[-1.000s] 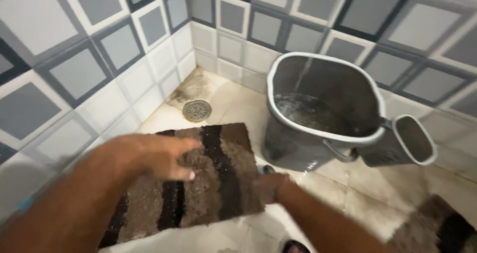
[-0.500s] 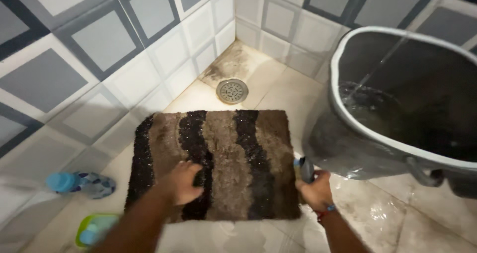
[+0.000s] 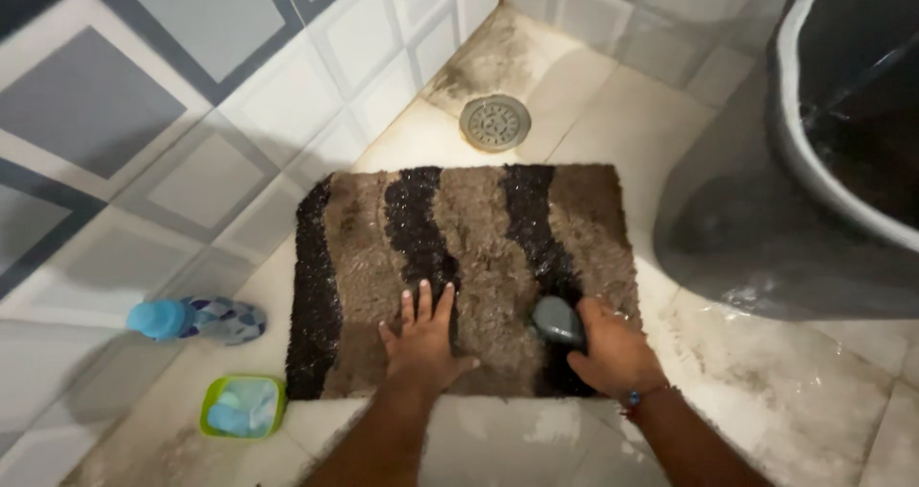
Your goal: The person washes a striped rug on a tiled bathroom floor. They pour water from a bucket onto the rug, scrub it with a brush, apply soap, and rinse it repeatedly. The person also handles a bottle of liquid soap and a small container of soap.
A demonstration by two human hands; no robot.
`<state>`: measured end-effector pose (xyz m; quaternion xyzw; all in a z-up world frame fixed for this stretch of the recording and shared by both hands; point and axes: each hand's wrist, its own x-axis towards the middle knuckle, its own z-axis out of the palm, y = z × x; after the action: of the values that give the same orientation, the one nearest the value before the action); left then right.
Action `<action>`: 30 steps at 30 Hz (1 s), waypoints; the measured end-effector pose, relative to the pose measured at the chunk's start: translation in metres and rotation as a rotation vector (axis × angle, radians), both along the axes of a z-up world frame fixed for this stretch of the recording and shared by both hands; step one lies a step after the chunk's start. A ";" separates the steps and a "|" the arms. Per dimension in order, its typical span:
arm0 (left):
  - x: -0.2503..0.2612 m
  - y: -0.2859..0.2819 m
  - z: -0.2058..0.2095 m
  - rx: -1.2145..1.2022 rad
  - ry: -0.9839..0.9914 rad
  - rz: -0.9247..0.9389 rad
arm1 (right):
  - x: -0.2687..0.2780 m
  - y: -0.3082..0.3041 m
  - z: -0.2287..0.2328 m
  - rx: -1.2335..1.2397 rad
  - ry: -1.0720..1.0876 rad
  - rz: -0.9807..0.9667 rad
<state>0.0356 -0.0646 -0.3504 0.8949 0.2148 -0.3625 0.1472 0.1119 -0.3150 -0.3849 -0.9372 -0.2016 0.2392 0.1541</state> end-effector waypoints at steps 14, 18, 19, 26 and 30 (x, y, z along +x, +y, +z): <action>-0.040 0.002 -0.006 -0.016 -0.038 -0.146 | -0.016 -0.003 0.007 -0.350 0.125 0.038; -0.058 0.000 0.000 -0.040 -0.087 -0.184 | -0.036 -0.008 0.018 -0.254 0.116 0.058; -0.058 -0.001 -0.003 -0.034 -0.102 -0.200 | -0.036 -0.006 0.020 -0.230 0.151 0.022; -0.024 -0.007 -0.032 -0.058 0.115 -0.132 | -0.049 0.004 0.018 0.118 0.161 -0.062; -0.023 -0.014 -0.035 0.000 0.109 -0.122 | -0.071 0.010 -0.018 0.369 -0.248 0.487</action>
<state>0.0130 -0.0782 -0.3852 0.8852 0.1674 -0.4192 0.1129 0.0410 -0.3050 -0.4025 -0.8397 -0.4771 0.1124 0.2337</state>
